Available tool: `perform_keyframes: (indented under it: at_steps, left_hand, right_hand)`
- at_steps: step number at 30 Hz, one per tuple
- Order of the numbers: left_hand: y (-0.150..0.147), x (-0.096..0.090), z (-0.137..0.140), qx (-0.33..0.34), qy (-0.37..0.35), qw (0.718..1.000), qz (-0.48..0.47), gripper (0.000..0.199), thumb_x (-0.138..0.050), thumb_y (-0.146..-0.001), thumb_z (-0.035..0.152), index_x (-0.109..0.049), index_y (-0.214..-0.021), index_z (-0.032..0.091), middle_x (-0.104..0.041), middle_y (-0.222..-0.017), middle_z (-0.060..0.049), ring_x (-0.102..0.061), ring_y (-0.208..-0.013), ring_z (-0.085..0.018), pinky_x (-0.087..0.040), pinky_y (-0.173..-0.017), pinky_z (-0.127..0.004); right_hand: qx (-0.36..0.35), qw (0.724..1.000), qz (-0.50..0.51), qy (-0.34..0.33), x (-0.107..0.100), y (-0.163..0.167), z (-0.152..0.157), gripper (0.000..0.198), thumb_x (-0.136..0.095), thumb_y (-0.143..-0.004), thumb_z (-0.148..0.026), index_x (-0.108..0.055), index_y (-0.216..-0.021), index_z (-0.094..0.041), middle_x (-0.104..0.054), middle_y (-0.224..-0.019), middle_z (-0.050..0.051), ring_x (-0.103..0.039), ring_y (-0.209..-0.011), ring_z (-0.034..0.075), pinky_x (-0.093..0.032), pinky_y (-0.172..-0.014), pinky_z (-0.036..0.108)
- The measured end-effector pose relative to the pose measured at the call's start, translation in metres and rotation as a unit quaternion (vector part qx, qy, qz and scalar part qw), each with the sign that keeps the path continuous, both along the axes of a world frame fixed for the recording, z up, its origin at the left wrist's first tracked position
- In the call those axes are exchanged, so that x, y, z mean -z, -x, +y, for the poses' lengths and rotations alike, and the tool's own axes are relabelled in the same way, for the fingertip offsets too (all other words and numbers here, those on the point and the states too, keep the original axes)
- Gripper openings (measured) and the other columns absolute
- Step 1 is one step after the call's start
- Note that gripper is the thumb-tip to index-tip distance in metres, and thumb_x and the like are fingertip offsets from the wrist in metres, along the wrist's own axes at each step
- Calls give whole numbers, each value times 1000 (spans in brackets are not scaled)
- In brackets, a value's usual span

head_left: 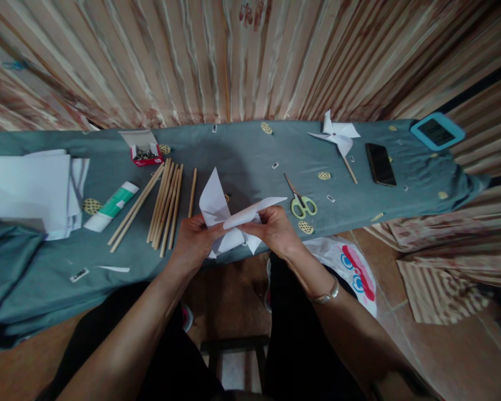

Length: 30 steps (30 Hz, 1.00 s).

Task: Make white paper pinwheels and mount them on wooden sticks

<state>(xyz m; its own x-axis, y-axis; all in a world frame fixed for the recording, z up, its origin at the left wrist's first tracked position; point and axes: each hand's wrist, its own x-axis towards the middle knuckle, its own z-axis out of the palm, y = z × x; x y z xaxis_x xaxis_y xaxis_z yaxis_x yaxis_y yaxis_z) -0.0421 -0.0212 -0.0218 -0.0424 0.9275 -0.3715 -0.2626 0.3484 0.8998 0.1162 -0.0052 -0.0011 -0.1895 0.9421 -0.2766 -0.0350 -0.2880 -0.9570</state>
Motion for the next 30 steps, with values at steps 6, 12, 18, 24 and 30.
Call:
perform_keyframes:
  at_steps: [6, 12, 18, 24, 30]
  left_hand:
    - [0, 0, 1, 0, -2, 1000, 18, 35, -90, -41, 32, -74, -67, 14, -71, -62, -3, -61, -56, -16, -44, -50, -24]
    - [1, 0, 1, 6, 2, 1000, 20, 38, -91, -40, 35, -73, -67, 14, -70, -63, -3, -61, -56, -17, -44, -51, -25]
    - [0, 2, 2, -2, -6, 1000, 17, 35, -91, -41, 31, -73, -66, 14, -70, -62, -2, -62, -56, -16, -46, -52, -25]
    - [-2, -1, 2, -4, -10, 1000, 17, 36, -91, -41, 32, -74, -67, 13, -71, -63, -3, -62, -56, -17, -47, -53, -26]
    - [-3, -2, 3, -20, -11, 1000, 3, 37, -92, -39, 30, -74, -68, 14, -72, -63, -2, -63, -58, -16, -50, -58, -26]
  right_hand:
    - [-5, 1000, -12, -4, 2, 0, -1, 27, -85, -52, -38, -71, -64, -19, -71, -68, 0, -63, -65, 15, -52, -59, 27]
    - [7, 1000, 0, 2, 3, 1, 0, 33, -89, -45, -41, -70, -62, -19, -71, -66, -1, -62, -60, 14, -52, -58, 27]
    - [-6, 1000, -10, -13, 9, 0, -1, 29, -86, -54, -39, -72, -67, -18, -71, -71, 1, -66, -70, 17, -52, -61, 28]
    - [20, 1000, -7, -16, 6, 1, 0, 27, -87, -48, -34, -71, -63, -19, -69, -63, -2, -60, -59, 13, -50, -57, 26]
    - [11, 998, -33, -43, 6, -3, 3, 27, -86, -52, -35, -72, -67, -18, -70, -67, 0, -61, -64, 14, -49, -59, 26]
